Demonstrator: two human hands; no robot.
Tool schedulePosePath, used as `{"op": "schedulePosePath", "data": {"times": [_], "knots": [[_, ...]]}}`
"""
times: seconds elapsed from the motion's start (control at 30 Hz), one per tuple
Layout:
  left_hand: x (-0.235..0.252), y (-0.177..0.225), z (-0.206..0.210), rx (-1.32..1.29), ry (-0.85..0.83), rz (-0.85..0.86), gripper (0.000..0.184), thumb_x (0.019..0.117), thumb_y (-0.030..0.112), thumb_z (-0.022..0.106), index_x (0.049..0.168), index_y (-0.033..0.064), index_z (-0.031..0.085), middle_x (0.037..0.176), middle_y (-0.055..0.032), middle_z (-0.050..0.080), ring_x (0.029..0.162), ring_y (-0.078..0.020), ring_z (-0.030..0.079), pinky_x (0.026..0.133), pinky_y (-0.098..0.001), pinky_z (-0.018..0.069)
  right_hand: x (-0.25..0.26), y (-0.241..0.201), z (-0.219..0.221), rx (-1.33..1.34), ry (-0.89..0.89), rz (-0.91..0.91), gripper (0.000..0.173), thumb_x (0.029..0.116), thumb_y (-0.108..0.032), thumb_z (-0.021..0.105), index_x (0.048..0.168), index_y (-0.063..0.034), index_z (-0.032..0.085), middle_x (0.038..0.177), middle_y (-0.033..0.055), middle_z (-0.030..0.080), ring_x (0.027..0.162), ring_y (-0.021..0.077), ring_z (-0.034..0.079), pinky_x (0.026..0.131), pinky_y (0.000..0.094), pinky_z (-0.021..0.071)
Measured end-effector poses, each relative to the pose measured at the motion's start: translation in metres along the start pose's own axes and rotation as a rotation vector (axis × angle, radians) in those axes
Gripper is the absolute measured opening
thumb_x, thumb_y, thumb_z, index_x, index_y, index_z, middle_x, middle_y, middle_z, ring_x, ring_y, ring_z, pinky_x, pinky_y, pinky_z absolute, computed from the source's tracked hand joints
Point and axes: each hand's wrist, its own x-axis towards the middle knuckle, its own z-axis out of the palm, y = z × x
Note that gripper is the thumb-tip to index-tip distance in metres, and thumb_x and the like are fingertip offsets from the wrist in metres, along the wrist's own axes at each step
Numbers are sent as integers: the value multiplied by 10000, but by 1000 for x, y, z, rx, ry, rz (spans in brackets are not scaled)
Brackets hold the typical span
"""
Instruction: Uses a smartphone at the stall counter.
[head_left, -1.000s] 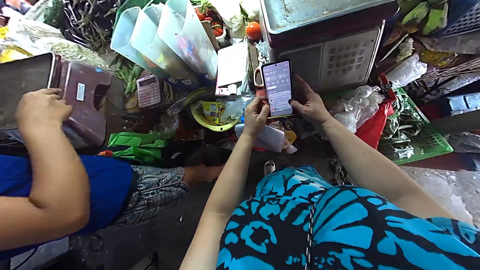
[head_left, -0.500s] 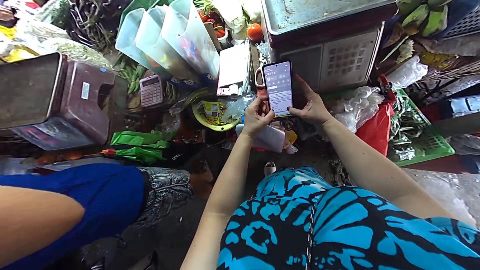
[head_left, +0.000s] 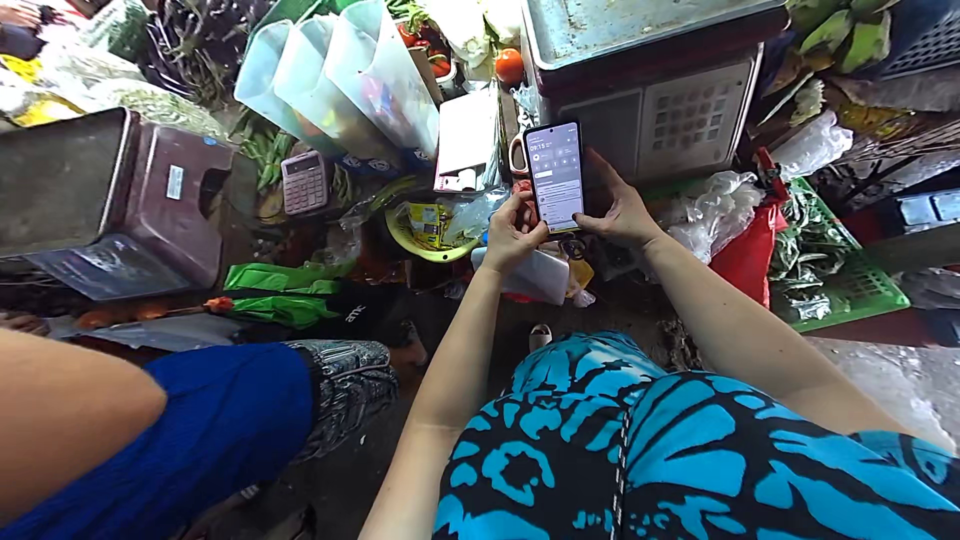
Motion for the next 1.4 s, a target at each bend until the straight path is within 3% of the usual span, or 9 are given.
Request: {"op": "schedulePosePath", "data": {"times": [0.57, 0.77, 1.2, 1.4], "knots": [[0, 2, 0, 16, 1, 0, 495, 807, 49, 711, 1280, -43, 597, 775, -3, 576, 609, -38, 498, 562, -186, 436, 2, 5, 0, -15, 2, -23, 1021, 772, -87, 798, 1627, -161, 244, 1178, 85, 728, 968, 102, 735, 874, 290, 616], [0, 1, -1, 38, -10, 18, 493, 814, 60, 723, 1278, -47, 594, 773, -9, 576, 604, -47, 497, 561, -205, 441, 1, 2, 0, 7, 0, -9, 1007, 780, -63, 792, 1622, -142, 247, 1050, 85, 750, 868, 115, 742, 817, 298, 627], [0, 0, -1, 25, -9, 24, 486, 815, 56, 716, 1274, -49, 594, 772, -9, 578, 596, -42, 491, 550, -194, 432, 3, 8, 1, 33, 20, -8, 873, 884, -108, 736, 1622, -162, 272, 1054, 85, 757, 891, 113, 744, 849, 298, 616], [-1, 1, -1, 27, -9, 12, 504, 809, 53, 714, 1286, -49, 588, 772, -7, 579, 591, -41, 488, 546, -193, 427, 1, 4, 1, 40, 12, -6, 933, 837, -112, 768, 1623, -172, 269, 1032, 72, 759, 855, 109, 745, 810, 289, 625]]}}
